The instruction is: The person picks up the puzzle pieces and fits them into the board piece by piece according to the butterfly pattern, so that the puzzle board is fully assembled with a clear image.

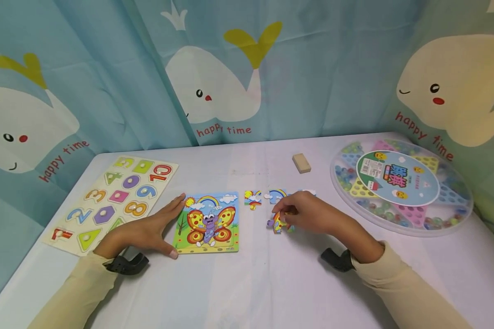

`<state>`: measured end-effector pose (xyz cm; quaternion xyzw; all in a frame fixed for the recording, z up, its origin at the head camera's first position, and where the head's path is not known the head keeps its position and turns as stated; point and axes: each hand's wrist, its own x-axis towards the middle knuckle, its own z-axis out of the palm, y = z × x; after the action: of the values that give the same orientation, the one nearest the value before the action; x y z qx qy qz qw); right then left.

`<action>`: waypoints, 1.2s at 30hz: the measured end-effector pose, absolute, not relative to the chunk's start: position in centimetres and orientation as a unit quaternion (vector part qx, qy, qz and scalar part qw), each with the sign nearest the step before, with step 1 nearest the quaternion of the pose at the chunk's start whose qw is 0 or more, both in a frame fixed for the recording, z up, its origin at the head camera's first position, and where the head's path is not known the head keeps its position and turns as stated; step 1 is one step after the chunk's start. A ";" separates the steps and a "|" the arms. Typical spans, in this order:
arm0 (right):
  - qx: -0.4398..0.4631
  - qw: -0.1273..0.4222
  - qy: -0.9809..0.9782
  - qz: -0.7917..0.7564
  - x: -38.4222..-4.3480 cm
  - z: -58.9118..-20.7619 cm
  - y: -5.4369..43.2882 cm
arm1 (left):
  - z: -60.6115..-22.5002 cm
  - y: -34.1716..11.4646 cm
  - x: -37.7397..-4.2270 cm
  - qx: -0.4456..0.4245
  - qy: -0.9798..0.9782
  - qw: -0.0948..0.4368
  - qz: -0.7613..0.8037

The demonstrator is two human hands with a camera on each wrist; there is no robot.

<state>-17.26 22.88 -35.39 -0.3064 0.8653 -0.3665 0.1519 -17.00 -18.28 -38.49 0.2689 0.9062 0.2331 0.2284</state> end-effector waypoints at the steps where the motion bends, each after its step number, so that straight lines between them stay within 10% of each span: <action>1: -0.305 0.152 0.865 -0.368 -17.3 -35.4 22.8 | -38.5 -18.3 -17.0 0.270 0.906 0.229 0.234; 36: -0.333 0.139 0.849 -0.385 -18.7 -35.7 17.5 | -38.5 -18.3 -17.1 0.272 0.906 0.228 0.229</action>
<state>-18.70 17.54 -35.72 -0.3333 0.8494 -0.3849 0.1385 -17.08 -18.30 -38.52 0.2716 0.9064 0.2294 0.2281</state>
